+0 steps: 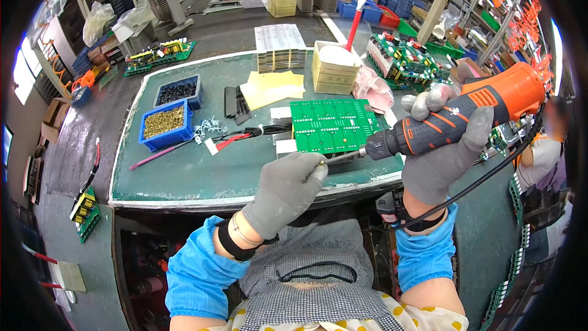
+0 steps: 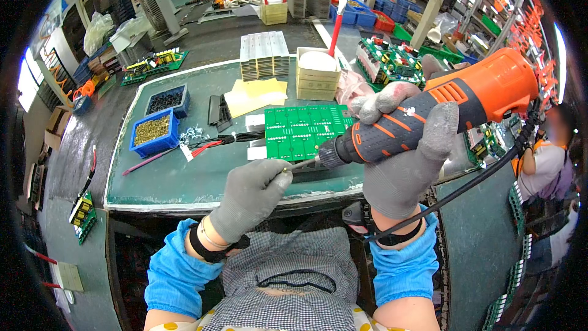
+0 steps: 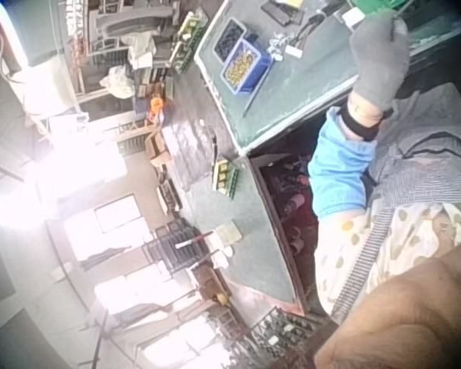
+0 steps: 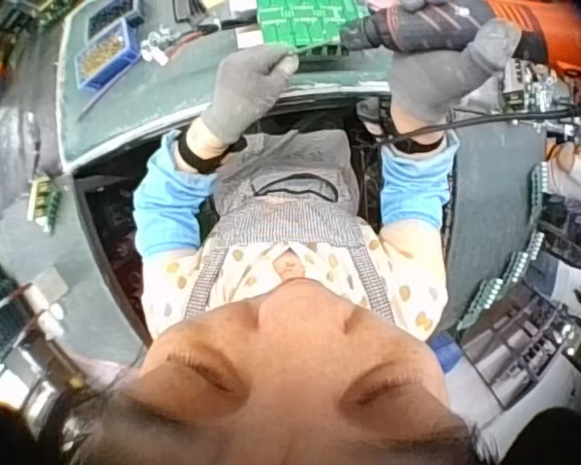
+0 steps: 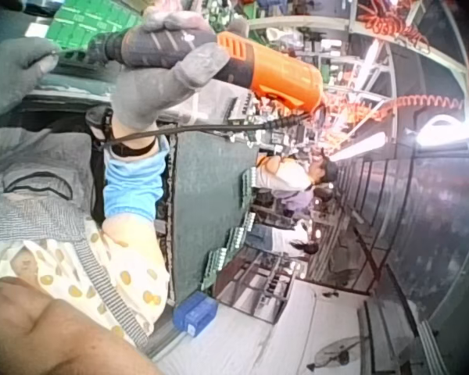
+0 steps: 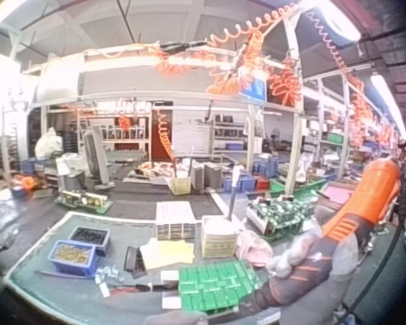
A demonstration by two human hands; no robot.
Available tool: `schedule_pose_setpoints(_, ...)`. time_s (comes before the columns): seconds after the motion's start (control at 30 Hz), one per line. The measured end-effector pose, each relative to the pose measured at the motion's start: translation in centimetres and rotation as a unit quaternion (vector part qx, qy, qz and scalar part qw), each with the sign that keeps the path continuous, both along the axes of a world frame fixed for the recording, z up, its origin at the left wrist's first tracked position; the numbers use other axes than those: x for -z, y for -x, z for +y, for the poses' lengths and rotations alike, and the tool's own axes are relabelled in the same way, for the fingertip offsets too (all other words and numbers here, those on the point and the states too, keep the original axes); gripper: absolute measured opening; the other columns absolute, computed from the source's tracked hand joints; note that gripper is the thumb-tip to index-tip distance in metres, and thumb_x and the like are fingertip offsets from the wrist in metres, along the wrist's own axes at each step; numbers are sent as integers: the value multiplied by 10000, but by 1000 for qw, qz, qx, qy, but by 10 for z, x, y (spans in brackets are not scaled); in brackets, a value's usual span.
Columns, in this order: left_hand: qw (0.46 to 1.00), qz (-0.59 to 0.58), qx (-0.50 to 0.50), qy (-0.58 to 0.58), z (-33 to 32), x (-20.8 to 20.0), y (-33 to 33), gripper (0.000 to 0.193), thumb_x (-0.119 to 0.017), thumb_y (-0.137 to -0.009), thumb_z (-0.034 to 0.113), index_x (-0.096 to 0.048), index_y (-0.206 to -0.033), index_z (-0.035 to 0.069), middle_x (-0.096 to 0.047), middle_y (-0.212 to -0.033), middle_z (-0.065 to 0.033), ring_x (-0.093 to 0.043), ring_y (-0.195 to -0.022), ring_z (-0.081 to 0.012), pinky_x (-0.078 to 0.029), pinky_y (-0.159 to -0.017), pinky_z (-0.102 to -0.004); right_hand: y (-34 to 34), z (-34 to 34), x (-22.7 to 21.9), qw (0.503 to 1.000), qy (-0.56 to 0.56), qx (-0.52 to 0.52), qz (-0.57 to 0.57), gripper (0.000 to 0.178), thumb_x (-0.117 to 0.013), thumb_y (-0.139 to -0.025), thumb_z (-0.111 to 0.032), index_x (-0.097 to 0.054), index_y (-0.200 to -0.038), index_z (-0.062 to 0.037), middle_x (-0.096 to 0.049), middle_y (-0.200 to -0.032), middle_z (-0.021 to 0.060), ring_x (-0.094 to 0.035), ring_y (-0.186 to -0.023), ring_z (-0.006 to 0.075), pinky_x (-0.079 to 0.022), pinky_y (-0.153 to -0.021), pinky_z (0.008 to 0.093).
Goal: Assembling electronic circuit boards and components into metal housings using an electric screwdriver.
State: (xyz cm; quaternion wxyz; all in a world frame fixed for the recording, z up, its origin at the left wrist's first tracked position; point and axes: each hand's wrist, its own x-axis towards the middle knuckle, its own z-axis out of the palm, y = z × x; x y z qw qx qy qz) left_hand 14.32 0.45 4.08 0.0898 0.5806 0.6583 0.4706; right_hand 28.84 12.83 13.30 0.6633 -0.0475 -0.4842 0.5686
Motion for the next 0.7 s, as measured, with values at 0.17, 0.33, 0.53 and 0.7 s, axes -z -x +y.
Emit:
schedule_pose_setpoints(0.17,997,-43,-7,64,-10,4,17,203,-622,-897,164,-688,-1014,12,-678,-843,-170,-675,-761,-257,-521,-708,-342,16,13,3,998,-49,-35,-11,619,-605,-909,-432,-413,-1316,-8,-595,-828,92,-595,-716,193,-519,-694,373)
schedule_pose_setpoints(0.33,991,-107,11,78,-20,3,30,231,-608,-916,170,-679,-1044,-9,-677,-831,-131,-633,-759,-157,-509,-725,-311,35,19,7,995,-61,-43,-65,513,-640,-891,-380,-456,-1179,3,-590,-835,85,-599,-729,191,-528,-719,388)
schedule_pose_setpoints(0.53,982,-172,19,76,-5,-13,48,236,-592,-931,173,-665,-1037,-24,-646,-804,-81,-586,-751,-124,-489,-717,-282,47,21,-7,976,-71,-43,-200,444,-639,-899,-388,-549,-1083,6,-611,-858,100,-614,-721,208,-539,-676,392)
schedule_pose_setpoints(0.7,989,-107,48,88,41,-20,58,272,-592,-933,227,-670,-1037,-13,-642,-778,-120,-623,-746,-164,-496,-715,-327,71,23,-21,965,-63,-114,-226,467,-719,-837,-285,-533,-1155,2,-634,-773,66,-629,-666,141,-519,-631,294)
